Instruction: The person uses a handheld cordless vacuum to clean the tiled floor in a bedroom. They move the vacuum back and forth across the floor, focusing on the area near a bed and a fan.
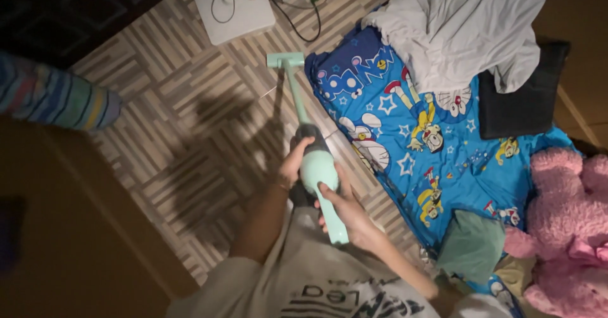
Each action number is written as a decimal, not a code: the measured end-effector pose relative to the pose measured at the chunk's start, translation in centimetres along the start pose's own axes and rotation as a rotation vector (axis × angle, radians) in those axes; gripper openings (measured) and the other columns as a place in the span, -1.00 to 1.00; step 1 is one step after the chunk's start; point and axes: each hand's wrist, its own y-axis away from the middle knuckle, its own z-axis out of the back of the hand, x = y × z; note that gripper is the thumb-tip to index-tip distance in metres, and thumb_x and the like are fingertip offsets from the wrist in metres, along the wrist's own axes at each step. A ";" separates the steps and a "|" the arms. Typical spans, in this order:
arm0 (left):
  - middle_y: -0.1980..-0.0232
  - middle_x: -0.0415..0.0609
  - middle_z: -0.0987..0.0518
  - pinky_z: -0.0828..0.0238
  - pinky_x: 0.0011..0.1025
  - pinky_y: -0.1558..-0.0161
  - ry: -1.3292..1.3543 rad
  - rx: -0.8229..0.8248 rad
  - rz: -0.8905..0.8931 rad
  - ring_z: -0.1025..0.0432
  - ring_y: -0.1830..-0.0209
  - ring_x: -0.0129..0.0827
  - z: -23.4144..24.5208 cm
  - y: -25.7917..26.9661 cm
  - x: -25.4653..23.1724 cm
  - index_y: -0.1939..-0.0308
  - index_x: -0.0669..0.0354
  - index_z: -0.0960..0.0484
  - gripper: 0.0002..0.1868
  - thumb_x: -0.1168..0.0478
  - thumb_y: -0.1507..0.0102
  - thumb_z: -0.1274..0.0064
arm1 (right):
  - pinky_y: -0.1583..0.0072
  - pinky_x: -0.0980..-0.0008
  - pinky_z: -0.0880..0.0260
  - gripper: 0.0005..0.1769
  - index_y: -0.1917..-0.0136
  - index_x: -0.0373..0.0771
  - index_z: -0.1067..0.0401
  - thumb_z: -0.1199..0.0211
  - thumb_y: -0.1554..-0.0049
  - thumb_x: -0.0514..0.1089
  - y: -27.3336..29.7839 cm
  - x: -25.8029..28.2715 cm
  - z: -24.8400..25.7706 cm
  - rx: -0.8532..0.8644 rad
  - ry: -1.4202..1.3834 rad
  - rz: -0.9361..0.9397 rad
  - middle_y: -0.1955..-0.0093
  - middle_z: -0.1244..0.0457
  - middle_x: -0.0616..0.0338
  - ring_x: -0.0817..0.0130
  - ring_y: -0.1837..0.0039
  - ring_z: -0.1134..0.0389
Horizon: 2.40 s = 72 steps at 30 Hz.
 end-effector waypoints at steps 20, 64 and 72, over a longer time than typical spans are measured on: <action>-0.64 0.20 0.16 0.12 0.06 -0.48 -0.050 -0.038 -0.005 0.18 -0.62 0.10 4.1 5.2 23.0 -0.61 -0.17 0.12 0.22 -0.34 -0.04 -0.24 | 0.54 0.09 -0.42 -0.08 -0.64 0.27 0.13 -0.28 -0.16 -0.03 13.0 -20.2 3.5 -0.003 -0.099 0.004 0.25 -0.32 -0.26 -0.03 0.49 -0.35; -0.63 0.22 0.19 0.23 0.15 -0.48 0.117 -0.213 -0.086 0.24 -0.62 0.10 8.1 14.8 29.8 -0.60 -0.01 0.13 0.29 -0.40 0.00 -0.22 | 0.51 0.16 -0.45 -0.03 -0.67 0.24 0.30 -0.22 -0.20 -0.07 17.3 -25.7 4.9 0.168 0.244 -0.060 0.25 -0.29 -0.17 0.05 0.47 -0.36; -0.64 0.20 0.27 0.23 0.37 -0.41 0.172 -0.087 -0.082 0.25 -0.61 0.18 10.0 13.7 21.8 -0.60 -0.06 0.31 0.30 -0.40 -0.04 -0.12 | 0.49 0.15 -0.49 -0.03 -0.67 0.17 0.27 -0.24 -0.19 -0.02 12.0 -20.5 -0.9 0.177 0.330 -0.005 0.25 -0.30 -0.17 0.06 0.47 -0.37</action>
